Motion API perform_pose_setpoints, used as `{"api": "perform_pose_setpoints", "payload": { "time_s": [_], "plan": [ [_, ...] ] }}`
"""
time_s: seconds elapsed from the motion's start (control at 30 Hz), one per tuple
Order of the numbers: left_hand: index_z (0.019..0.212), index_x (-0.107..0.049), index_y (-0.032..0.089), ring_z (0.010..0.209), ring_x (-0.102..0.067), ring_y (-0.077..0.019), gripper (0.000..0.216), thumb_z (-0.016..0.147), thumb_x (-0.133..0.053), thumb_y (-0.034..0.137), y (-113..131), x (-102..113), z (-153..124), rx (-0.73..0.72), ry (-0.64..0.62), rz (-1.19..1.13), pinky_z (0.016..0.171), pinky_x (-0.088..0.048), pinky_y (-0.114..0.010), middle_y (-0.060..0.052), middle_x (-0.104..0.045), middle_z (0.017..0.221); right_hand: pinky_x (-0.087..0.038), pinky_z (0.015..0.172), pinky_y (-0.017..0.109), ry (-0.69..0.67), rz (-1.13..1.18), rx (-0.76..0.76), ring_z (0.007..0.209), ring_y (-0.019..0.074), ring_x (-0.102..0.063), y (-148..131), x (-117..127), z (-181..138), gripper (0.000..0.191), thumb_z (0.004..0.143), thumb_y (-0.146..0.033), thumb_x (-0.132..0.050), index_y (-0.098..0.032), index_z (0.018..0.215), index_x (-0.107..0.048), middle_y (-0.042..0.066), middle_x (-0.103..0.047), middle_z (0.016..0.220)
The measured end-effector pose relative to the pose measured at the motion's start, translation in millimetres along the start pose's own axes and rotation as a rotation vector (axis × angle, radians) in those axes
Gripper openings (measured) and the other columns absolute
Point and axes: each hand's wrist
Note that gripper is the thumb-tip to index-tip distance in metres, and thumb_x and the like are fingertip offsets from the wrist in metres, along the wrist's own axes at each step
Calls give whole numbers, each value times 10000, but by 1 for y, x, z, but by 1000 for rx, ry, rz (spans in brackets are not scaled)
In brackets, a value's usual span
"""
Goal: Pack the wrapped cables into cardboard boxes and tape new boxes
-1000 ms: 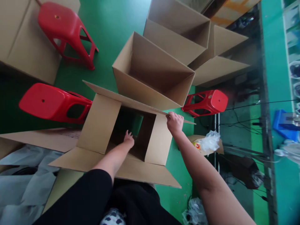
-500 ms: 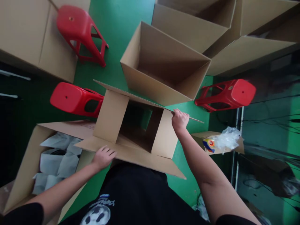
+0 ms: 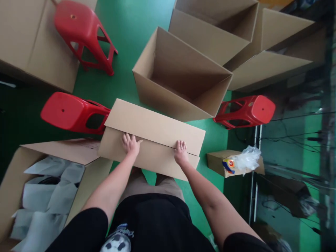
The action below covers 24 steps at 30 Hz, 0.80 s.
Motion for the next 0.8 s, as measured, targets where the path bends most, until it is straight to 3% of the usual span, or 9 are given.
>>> {"api": "perform_pose_setpoints", "payload": {
  "time_s": [0.07,0.13,0.27,0.37,0.47,0.63,0.73,0.8],
  "plan": [
    [1672,-330,98,1656,-127,-400,743,1045,-446,480,6,-22,-20,88,70,-49,1310,-221,-613,-248,-126,1781,-137,1330,512,-1,30,-27,1665,327,4,-3,-10,13,716,1025,-205,-308,-19,1700,-158,185,-145,1781],
    [1722,-166,125,1667,-93,-383,768,1056,-403,425,14,-37,-42,18,52,-47,1307,-230,-628,-223,-53,1794,-99,1342,508,20,53,-36,1667,308,45,-5,-14,23,723,1029,-201,-300,-36,1711,-126,158,-110,1791],
    [1723,-202,290,1668,-74,-391,777,1024,-494,462,51,-48,-67,-424,-148,77,1312,-104,-694,-124,-33,1806,-75,1353,480,86,58,-28,1670,272,33,-5,-10,25,718,1045,-226,-317,-70,1721,-131,120,-117,1792],
    [1714,-205,340,1673,-75,-355,762,1027,-493,505,85,-49,-61,-570,-173,168,1311,-17,-696,-90,-57,1806,-67,1356,485,133,30,5,1673,243,5,-3,-6,14,691,1074,-293,-340,-138,1727,-175,81,-139,1789],
    [1709,-219,327,1676,-68,-329,718,1048,-437,507,100,-54,-48,-580,-148,258,1310,10,-690,-85,-111,1801,-20,1349,546,171,57,22,1673,242,-13,-2,-9,6,659,1094,-349,-354,-204,1723,-223,59,-178,1780],
    [1706,-253,270,1674,-103,-310,666,1073,-349,454,101,-55,-43,-563,-125,412,1324,-77,-651,-119,-167,1790,9,1344,574,154,225,33,1673,249,-27,-9,-12,11,621,1110,-378,-341,-207,1704,-288,56,-182,1778],
    [1699,-291,231,1671,-130,-301,655,1074,-296,427,112,-41,-54,-495,-79,472,1317,-165,-626,-142,-207,1781,-64,1344,591,118,328,138,1666,258,-99,-11,5,12,611,1103,-362,-346,-188,1688,-318,73,-200,1776],
    [1688,-329,252,1662,-178,-294,649,1063,-275,420,124,-30,-66,-422,-57,479,1303,-223,-618,-126,-248,1775,-163,1336,587,98,403,249,1650,283,-181,1,21,3,608,1083,-381,-396,-158,1648,-397,104,-230,1769]
  ]
}}
Point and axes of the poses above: each hand's wrist, its own z-axis towards the middle knuckle, its own x-axis out of the back of the hand, y = z × x
